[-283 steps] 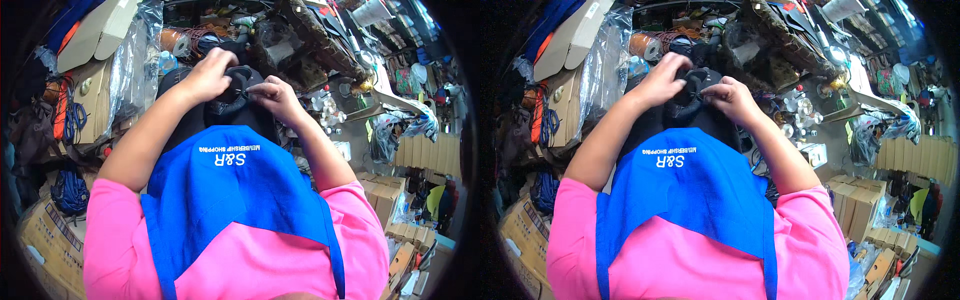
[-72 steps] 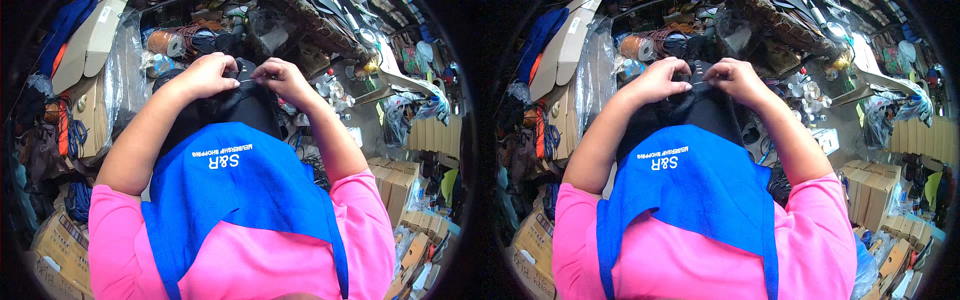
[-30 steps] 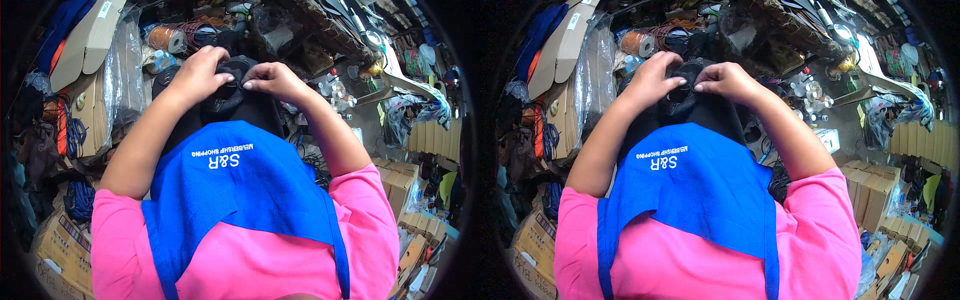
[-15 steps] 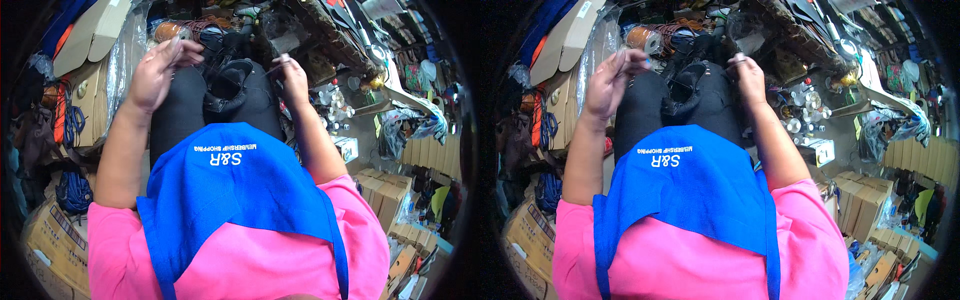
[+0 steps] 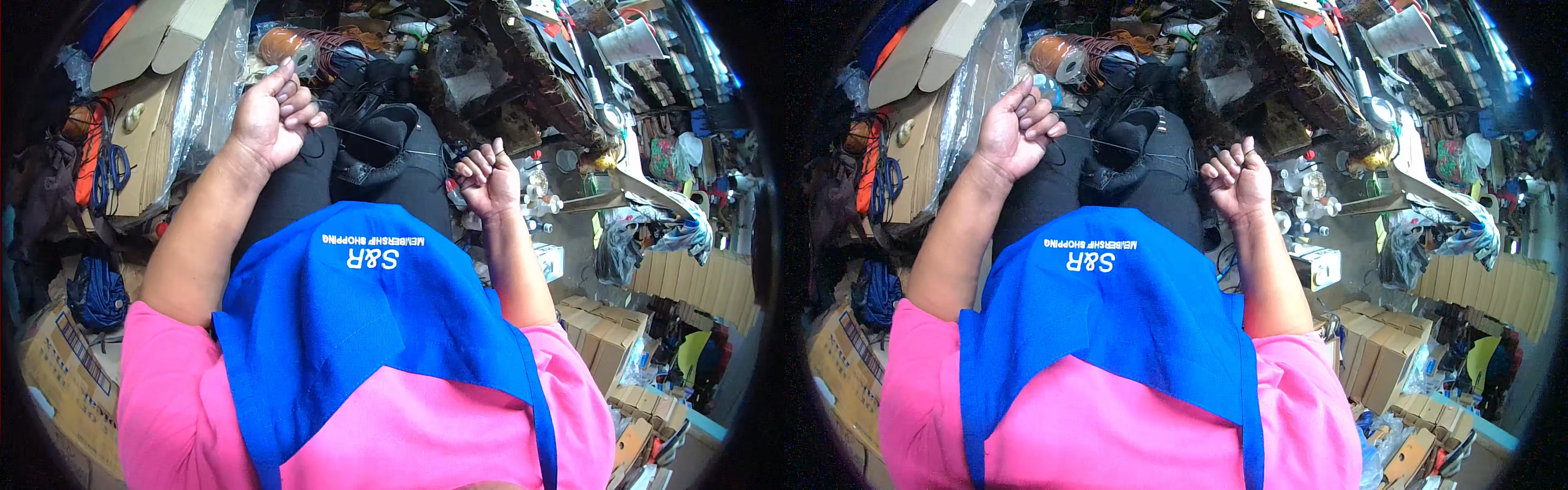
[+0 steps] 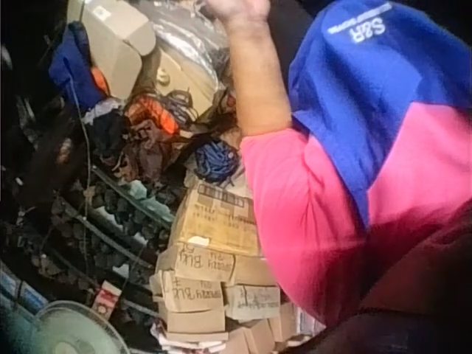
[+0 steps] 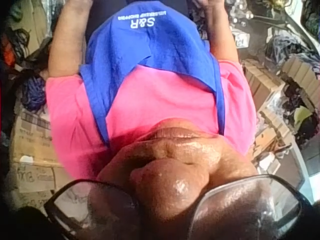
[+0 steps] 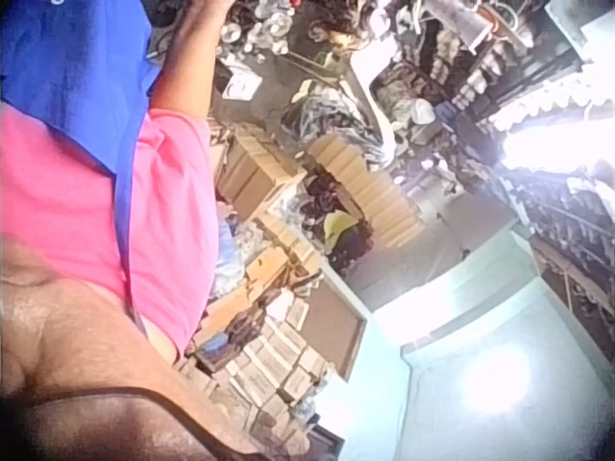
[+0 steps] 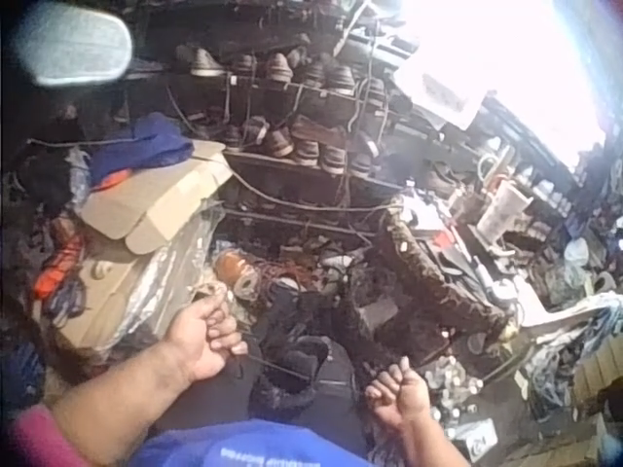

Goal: The recorder is hand-stitching or lacing a black shoe component while seated in a workshop environment.

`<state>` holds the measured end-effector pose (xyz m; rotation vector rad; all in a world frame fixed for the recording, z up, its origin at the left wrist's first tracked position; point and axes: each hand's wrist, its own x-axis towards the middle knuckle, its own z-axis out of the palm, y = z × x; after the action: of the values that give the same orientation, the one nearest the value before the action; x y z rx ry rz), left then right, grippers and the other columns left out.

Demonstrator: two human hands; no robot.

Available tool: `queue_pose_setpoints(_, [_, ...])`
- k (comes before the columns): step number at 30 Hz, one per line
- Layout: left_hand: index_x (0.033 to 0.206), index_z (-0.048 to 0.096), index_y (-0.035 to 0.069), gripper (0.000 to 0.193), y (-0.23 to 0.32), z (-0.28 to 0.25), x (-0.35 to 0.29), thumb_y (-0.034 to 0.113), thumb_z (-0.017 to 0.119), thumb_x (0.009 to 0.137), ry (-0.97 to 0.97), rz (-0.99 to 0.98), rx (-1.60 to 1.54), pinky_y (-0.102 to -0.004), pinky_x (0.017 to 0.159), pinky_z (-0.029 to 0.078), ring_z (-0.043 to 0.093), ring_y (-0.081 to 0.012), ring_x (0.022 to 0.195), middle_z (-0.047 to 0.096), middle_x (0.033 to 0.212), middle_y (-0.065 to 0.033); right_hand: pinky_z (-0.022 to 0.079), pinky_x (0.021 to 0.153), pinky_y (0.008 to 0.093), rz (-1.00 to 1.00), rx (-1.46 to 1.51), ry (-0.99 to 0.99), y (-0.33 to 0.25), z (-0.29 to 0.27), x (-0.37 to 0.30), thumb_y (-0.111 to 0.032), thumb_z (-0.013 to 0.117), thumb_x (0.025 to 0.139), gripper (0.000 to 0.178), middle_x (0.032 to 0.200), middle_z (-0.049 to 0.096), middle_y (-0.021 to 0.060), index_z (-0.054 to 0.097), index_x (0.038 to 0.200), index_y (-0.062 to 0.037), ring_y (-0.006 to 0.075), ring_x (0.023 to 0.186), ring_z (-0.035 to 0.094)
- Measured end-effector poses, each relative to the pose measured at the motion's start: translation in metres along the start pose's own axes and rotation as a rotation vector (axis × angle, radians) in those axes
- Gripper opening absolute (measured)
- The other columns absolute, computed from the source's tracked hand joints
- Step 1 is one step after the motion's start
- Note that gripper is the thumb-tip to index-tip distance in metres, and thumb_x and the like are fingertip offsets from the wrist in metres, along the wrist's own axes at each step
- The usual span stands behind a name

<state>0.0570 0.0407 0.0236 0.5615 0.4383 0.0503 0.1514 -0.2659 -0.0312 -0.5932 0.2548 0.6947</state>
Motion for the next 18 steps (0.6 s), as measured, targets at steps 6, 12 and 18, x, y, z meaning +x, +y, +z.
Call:
queue_pose_setpoints(6, [0.061,0.040,0.014,0.040,0.018,-0.028,0.003,0.031,0.044,0.098,-0.170,-0.015,0.211,-0.0317,0.068,0.042,0.043,-0.0114,0.052,0.049,0.063,-0.0025,0.041,0.064,0.0310,0.040,-0.091,-0.224,-0.011,-0.014,-0.007,-0.040,0.047,0.096,0.039,0.057,0.043,0.0001,0.047,0.069,-0.0114,0.0134,0.051,0.042])
queue_pose_setpoints(12, [0.094,0.062,0.003,0.030,0.038,-0.048,-0.013,0.032,0.054,0.093,0.129,0.540,1.471,-0.0342,0.080,0.048,0.062,-0.0222,0.089,0.064,0.096,-0.0105,0.043,0.093,0.0349,0.059,-1.750,0.182,-0.075,-0.035,-0.028,-0.022,0.067,0.082,0.059,0.129,0.052,0.0164,0.045,0.135,-0.0069,0.0235,0.111,0.055])
queue_pose_setpoints(18, [0.100,0.060,0.006,0.041,-0.058,0.004,-0.032,0.030,0.075,0.071,-0.387,0.606,1.945,-0.0428,0.074,0.050,0.061,-0.0361,0.086,0.056,0.101,-0.0142,0.043,0.069,0.0253,-0.076,-1.550,-0.434,-0.016,0.068,0.036,-0.028,0.074,0.078,0.056,0.092,0.057,0.0008,0.054,0.128,-0.0122,0.0083,0.079,0.050])
